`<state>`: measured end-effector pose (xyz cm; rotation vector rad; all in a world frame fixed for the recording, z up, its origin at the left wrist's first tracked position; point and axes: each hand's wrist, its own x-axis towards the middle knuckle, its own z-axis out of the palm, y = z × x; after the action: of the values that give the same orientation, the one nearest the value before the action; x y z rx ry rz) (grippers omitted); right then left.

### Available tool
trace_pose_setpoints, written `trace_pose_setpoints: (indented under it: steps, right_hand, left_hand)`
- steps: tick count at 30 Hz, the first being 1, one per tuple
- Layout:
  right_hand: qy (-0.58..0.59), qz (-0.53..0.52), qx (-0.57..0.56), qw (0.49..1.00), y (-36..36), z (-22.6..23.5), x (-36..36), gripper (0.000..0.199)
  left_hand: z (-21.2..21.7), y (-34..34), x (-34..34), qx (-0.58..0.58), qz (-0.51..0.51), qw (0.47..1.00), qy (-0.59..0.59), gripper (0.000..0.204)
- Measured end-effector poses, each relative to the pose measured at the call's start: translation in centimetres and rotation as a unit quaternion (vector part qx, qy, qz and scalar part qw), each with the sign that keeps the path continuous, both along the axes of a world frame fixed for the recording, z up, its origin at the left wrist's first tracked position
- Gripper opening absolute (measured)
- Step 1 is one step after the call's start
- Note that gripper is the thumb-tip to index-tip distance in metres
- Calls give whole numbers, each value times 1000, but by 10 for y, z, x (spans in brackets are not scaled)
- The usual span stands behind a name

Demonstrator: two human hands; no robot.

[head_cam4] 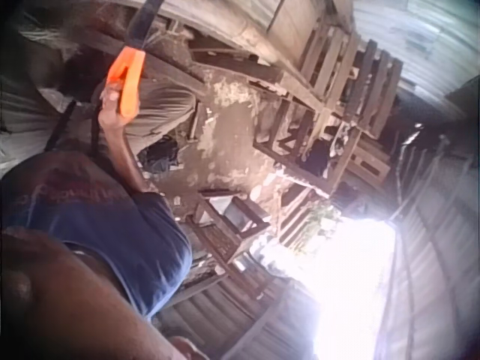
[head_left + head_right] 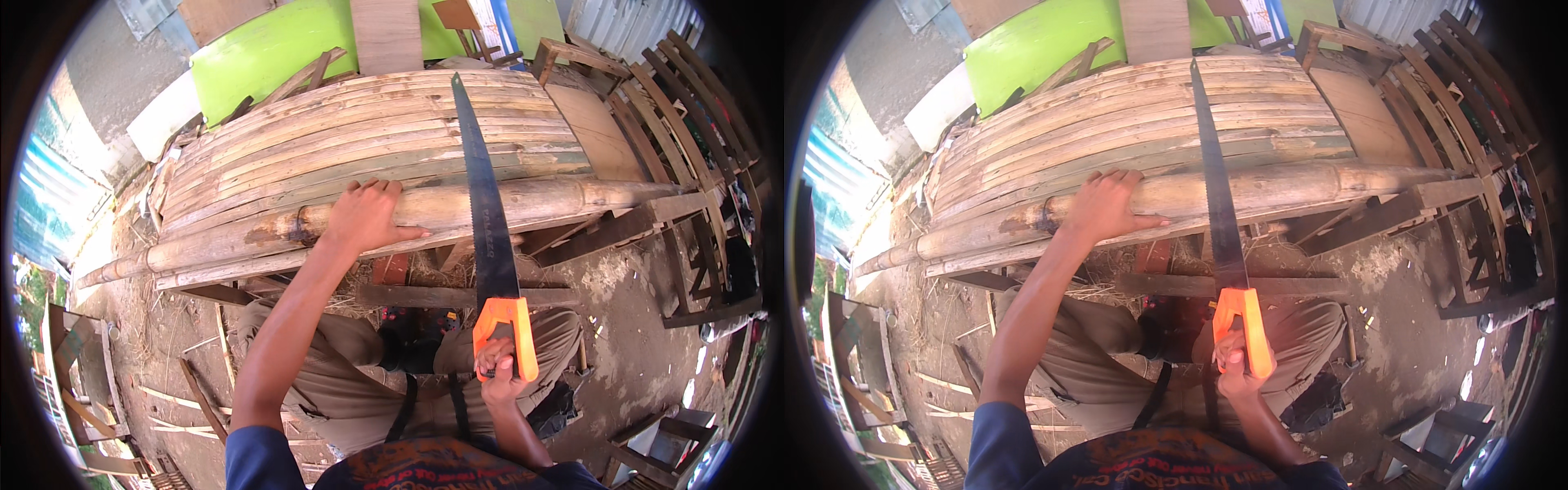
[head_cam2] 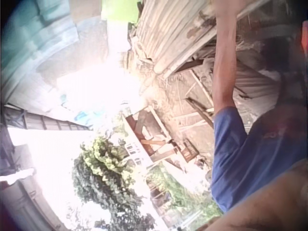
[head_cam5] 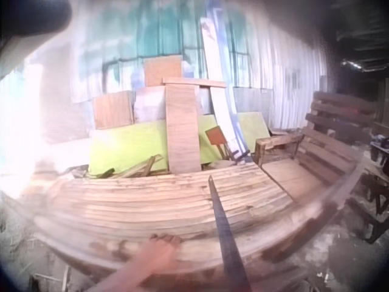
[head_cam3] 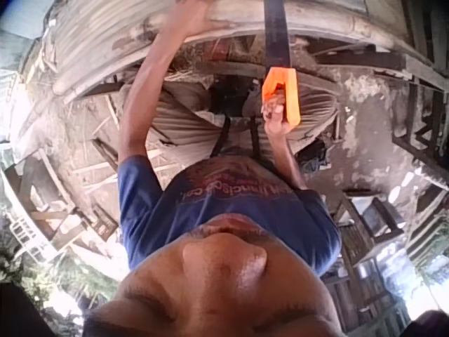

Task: The person positions a long bamboo pole on a wooden workbench and uses a hand saw to cut it. The person holds the bamboo steady with one hand while sawing with the other, continuing the cut through the pole.

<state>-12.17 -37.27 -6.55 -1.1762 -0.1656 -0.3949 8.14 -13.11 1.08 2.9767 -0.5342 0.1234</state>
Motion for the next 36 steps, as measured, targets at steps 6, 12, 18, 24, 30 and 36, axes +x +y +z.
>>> trace_pose_setpoints:
  steps: [6, 12, 18, 24, 30, 36]
  right_hand:
    - [0, -28, -96, 995, -15, 8, -10, 25]
    - [-23, -58, -116, 991, -28, 10, -21, 17]
    - [11, -37, -93, 995, -18, 9, -24, 14]
    - [28, -28, -96, 995, -4, 10, -26, 18]
    - [80, -38, -134, 987, 23, 8, -24, 19]
    - [41, -66, -276, 958, 50, 47, -23, 15]
  left_hand:
    - [24, -2, 8, -39, 50, 990, 129, 89]
    - [-2, -12, -6, -3, 12, 998, -55, 84]
    - [-11, -8, -11, -13, 22, 996, -89, 80]
    - [-15, -1, -13, 0, 7, 990, -138, 79]
    - [-9, -5, -13, -45, 26, 994, -98, 77]
    - [-5, -1, -19, -68, 9, 995, -79, 72]
